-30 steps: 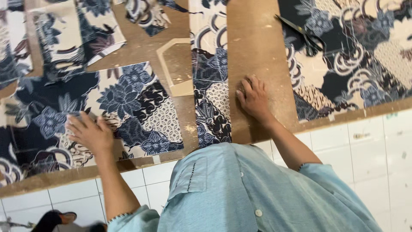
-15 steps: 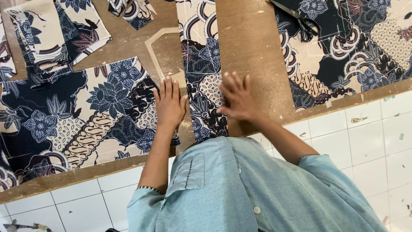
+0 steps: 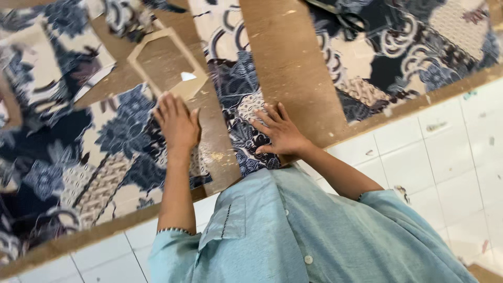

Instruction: The person uses shears to cut patterned fabric laid on a wooden table, following a cardboard template. They trim along the template edges, remove cut pieces, and reposition the fabric to continue cutting additional sections.

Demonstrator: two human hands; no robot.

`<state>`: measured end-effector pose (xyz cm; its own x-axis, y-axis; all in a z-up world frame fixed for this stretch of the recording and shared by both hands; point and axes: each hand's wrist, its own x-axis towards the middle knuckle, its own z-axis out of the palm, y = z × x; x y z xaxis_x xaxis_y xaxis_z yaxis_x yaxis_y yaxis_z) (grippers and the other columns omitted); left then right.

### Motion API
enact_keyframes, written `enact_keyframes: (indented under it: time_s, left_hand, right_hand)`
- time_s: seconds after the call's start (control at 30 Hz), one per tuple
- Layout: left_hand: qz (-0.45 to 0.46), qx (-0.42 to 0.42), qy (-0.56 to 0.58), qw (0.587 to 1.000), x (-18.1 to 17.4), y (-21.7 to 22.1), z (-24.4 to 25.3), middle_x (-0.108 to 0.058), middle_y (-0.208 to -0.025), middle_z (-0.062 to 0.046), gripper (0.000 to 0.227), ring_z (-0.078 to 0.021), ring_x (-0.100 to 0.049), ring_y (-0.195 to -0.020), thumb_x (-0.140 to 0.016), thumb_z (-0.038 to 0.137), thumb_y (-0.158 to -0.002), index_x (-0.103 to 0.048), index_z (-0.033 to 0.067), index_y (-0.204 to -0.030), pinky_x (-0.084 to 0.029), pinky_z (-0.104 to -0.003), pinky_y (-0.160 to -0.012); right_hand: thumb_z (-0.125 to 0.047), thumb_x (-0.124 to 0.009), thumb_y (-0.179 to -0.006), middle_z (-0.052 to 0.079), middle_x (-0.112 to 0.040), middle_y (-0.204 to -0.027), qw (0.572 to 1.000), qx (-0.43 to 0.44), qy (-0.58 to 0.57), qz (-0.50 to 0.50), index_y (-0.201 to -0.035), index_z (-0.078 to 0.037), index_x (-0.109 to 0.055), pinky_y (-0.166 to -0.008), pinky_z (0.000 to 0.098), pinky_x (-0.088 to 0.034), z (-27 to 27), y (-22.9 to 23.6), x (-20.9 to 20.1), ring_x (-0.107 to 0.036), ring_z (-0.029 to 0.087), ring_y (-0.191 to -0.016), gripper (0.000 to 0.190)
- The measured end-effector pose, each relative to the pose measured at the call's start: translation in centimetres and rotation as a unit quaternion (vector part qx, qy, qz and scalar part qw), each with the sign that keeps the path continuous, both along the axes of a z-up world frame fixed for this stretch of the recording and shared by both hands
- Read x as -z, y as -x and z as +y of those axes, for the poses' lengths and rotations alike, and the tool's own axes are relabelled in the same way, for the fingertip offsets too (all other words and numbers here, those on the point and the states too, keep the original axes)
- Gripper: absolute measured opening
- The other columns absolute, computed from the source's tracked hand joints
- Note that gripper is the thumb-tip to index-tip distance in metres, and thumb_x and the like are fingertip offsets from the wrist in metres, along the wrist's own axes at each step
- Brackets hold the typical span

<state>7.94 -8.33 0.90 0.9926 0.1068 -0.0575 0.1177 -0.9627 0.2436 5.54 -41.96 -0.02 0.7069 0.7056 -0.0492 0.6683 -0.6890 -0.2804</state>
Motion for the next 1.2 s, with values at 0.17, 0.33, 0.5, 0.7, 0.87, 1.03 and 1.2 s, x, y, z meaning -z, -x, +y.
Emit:
enact_keyframes:
  time_s: [0.17, 0.33, 0.5, 0.7, 0.87, 1.03, 1.2]
  left_hand:
    - [-0.06, 0.033, 0.047, 0.997, 0.4, 0.9, -3.9, -0.024, -0.165, -0.029, 0.073, -0.0484, -0.018, -0.152, -0.048, 0.045, -0.105, -0.037, -0.0035, -0.158, -0.007, -0.063, -0.121]
    - [-0.074, 0.116, 0.093, 0.986, 2.3, 3.3, -10.6, -0.025, -0.166, -0.029, 0.07, -0.0493, -0.02, -0.154, -0.052, 0.043, -0.105, -0.04, -0.0033, -0.155, -0.01, -0.062, -0.124]
    - [-0.044, 0.116, 0.041, 0.991, 2.7, 4.3, -14.9, -0.025, -0.166, -0.024, 0.068, -0.0458, -0.018, -0.153, -0.053, 0.045, -0.101, -0.043, 0.0038, -0.153, -0.01, -0.062, -0.123]
    - [-0.022, 0.096, 0.028, 0.995, 3.0, 4.9, -15.4, -0.02, -0.169, -0.021, 0.069, -0.044, -0.012, -0.155, -0.052, 0.047, -0.102, -0.042, 0.0055, -0.156, -0.008, -0.063, -0.123]
    - [-0.001, 0.041, 0.043, 0.998, 3.8, 5.8, -16.5, -0.02, -0.17, -0.015, 0.067, -0.0425, -0.012, -0.156, -0.055, 0.048, -0.101, -0.043, 0.013, -0.156, -0.008, -0.062, -0.122]
    - [0.009, -0.013, 0.078, 0.997, 3.7, 7.1, -18.4, -0.018, -0.171, -0.009, 0.074, -0.0408, -0.009, -0.156, -0.066, 0.05, -0.091, -0.045, 0.019, -0.155, -0.005, -0.061, -0.123]
    - [0.025, -0.062, 0.134, 0.989, 2.9, 9.4, -20.0, -0.015, -0.172, -0.007, 0.08, -0.0369, -0.004, -0.158, -0.073, 0.05, -0.086, -0.046, 0.0217, -0.154, 0.0, -0.057, -0.125]
  right_hand:
    - [-0.078, -0.056, -0.083, 0.012, -0.025, -0.167, 1.0, -0.01, -0.005, 0.019, -0.155, -0.015, -0.042, -0.122, 0.0643, -0.001, -1.5, 0.4, 0.1, -0.009, 0.04, -0.156, 0.097]
    - [-0.074, -0.061, -0.083, 0.013, -0.024, -0.169, 0.999, -0.019, -0.042, 0.018, -0.156, -0.017, -0.042, -0.123, 0.0649, 0.0, -2.7, 1.1, 0.2, -0.01, 0.039, -0.157, 0.095]
    - [-0.069, -0.06, -0.087, 0.013, -0.025, -0.168, 0.998, -0.032, -0.044, 0.025, -0.154, -0.017, -0.044, -0.122, 0.0664, -0.001, -4.4, 2.0, 0.1, -0.012, 0.038, -0.156, 0.087]
    - [-0.061, -0.054, -0.097, 0.015, -0.03, -0.165, 0.992, -0.073, -0.088, 0.059, -0.152, -0.013, -0.048, -0.122, 0.0631, -0.005, -8.8, 1.8, -0.1, -0.018, 0.038, -0.155, 0.074]
    - [-0.033, -0.068, -0.093, 0.01, -0.049, -0.149, 0.967, 0.012, -0.228, 0.113, -0.136, -0.015, -0.059, -0.098, 0.0459, -0.054, -15.5, -4.3, 0.1, -0.054, 0.033, -0.129, 0.047]
    - [-0.027, -0.08, -0.092, 0.027, -0.049, -0.143, 0.981, 0.089, -0.157, -0.067, -0.135, -0.002, -0.067, -0.107, 0.0538, -0.04, -22.5, -14.1, 0.0, -0.047, 0.046, -0.131, 0.051]
    - [-0.028, -0.077, -0.097, 0.034, -0.043, -0.155, 0.982, 0.119, -0.12, -0.087, -0.136, 0.002, -0.06, -0.117, 0.0547, -0.036, -26.1, -21.1, 0.8, -0.043, 0.05, -0.142, 0.052]
